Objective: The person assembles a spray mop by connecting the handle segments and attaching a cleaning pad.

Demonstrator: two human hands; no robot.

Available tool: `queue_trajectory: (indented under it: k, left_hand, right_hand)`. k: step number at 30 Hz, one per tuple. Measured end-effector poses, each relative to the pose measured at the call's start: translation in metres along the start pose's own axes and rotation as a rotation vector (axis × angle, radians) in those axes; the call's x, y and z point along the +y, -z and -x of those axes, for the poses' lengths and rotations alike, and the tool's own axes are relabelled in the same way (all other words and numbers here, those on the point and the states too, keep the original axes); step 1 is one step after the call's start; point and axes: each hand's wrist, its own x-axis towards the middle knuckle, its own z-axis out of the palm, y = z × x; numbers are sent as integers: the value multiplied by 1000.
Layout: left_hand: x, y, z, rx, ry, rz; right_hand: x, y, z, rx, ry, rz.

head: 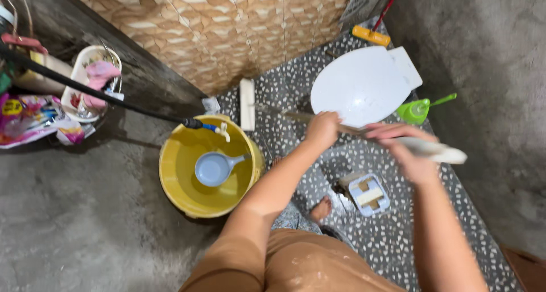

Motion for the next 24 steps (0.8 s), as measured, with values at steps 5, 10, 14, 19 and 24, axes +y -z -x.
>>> queue_trajectory:
  k: [5,10,14,19,24]
  left_hand:
    - [66,-9,-12,-82,3,140]
    - [41,-22,11,-208,102,171]
    - [-34,-40,34,-293,106,91]
    - [-149,-35,81,-323,99,-40]
    - [-210,9,102,-354,12,-149]
  right_hand:
    - [-43,31,19,40,9,181]
    - [-1,4,29,81,-54,255]
    - [56,-29,44,204,-124,168]
    - [118,-105,50,351,-284,22]
    - [155,-186,47,551,-349,-70]
